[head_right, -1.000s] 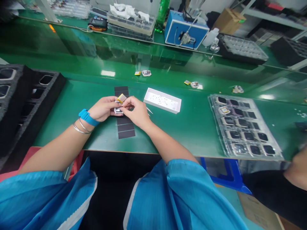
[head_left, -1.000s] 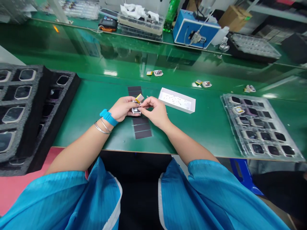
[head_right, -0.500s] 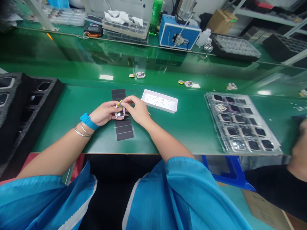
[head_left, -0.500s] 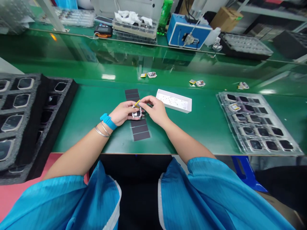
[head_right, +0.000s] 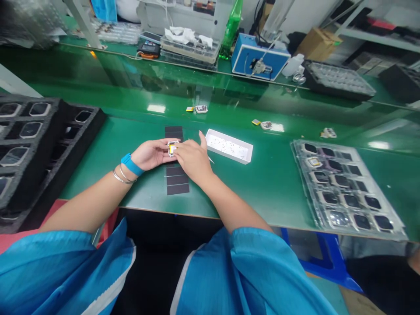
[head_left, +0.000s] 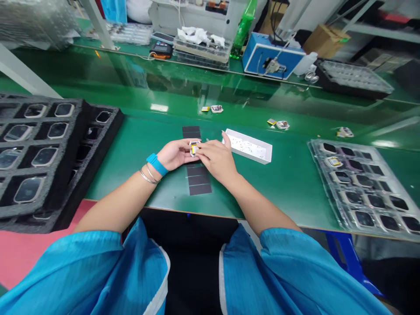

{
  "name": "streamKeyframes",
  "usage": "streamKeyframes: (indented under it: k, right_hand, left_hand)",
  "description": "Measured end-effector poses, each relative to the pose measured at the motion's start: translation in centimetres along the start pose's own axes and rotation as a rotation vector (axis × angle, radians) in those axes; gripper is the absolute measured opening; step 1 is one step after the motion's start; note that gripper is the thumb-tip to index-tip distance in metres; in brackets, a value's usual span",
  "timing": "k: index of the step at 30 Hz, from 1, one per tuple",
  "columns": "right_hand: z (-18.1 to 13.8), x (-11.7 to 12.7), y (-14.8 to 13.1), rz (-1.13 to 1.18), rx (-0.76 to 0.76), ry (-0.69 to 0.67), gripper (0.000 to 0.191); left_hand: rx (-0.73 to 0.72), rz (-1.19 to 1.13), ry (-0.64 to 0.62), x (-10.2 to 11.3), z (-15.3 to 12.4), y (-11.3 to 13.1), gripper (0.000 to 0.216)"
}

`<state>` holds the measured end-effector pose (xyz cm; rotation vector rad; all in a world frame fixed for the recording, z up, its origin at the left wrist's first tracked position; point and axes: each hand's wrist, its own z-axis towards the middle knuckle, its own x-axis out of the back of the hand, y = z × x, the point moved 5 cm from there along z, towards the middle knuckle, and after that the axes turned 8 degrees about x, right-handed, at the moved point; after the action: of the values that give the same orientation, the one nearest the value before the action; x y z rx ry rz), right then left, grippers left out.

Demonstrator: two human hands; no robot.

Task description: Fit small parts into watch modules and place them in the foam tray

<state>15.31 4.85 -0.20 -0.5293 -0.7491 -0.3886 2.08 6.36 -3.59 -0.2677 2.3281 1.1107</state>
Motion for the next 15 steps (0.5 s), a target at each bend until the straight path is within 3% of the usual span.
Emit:
streamKeyframes:
  k: [4, 6, 9, 11, 15]
  right_hand:
    - [-0.3, 0.1, 1.2, 0.153, -0.083, 0.050, 0.002]
    - [-0.5, -0.1, 2.3, 0.349, -0.202, 0.093, 0.023]
    - [-0.9, -1.8, 3.4, 0.741, -0.390, -0.015, 0.057]
    - [-1.0, -2.5, 3.1, 0.877, -0.474, -0.074, 0.063]
    - [-0.7, -1.7, 1.6, 0.824, -0.521, 0.009, 0.066]
  left_hand:
    - [-0.064, 0.053, -0.085, 0.1, 0.0, 0.1, 0.030]
    - [-0.111, 0.115, -0.131, -0.1, 0.0, 0.0, 0.039]
    - [-0.185, 0.178, -0.172, -0.3, 0.0, -0.1, 0.048]
    - [-0.248, 0.198, -0.180, -0.5, 0.0, 0.1, 0.048]
    - [-0.399, 0.227, -0.191, -1.3, -0.6, 0.6, 0.042]
